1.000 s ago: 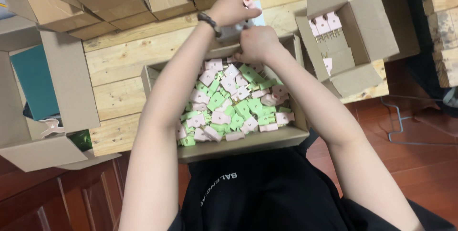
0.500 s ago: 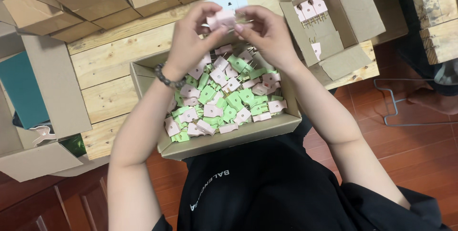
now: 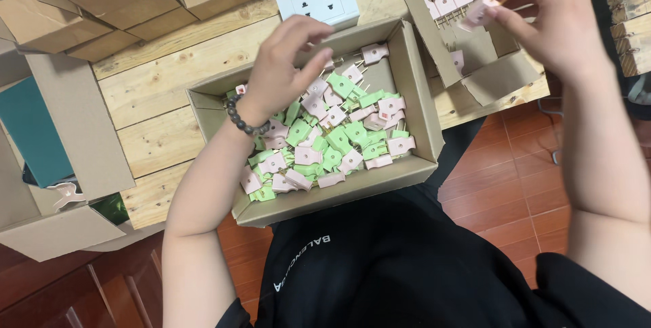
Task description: The person is sorting small pink and green plastic plug components from a large box and placing them into smaller cardboard boxes by hand. They pick up each component, briefly check it, and place it into one of the designated boxes on the wooden table.
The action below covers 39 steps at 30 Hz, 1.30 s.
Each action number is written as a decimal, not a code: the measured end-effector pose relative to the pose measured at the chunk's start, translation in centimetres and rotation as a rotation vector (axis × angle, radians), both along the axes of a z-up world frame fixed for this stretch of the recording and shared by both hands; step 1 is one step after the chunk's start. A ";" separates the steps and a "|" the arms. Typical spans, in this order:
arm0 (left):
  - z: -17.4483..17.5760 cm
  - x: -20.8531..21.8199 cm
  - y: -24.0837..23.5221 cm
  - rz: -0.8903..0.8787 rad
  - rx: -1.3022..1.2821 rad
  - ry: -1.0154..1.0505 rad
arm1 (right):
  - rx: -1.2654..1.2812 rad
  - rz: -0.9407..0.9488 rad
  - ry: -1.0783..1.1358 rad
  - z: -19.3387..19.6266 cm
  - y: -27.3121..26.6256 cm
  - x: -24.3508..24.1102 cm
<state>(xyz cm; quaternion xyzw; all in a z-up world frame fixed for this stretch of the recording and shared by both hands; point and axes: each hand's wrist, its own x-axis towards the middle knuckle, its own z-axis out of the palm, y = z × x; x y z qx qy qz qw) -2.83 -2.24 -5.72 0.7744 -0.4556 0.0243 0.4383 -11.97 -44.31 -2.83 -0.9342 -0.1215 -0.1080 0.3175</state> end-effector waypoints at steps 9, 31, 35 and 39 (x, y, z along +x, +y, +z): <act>1.3 1.0 1.8 0.135 -0.126 0.062 | -0.607 -0.037 0.772 -5.9 -3.0 4.7; 0.2 0.5 1.4 0.058 -0.064 0.049 | -0.503 0.360 0.200 -1.3 14.7 4.6; -0.2 0.4 1.2 0.054 -0.066 0.011 | -0.768 0.421 0.429 -5.8 18.5 7.2; -0.4 0.0 1.0 0.054 -0.056 0.019 | -0.951 0.458 0.400 -11.4 18.3 7.9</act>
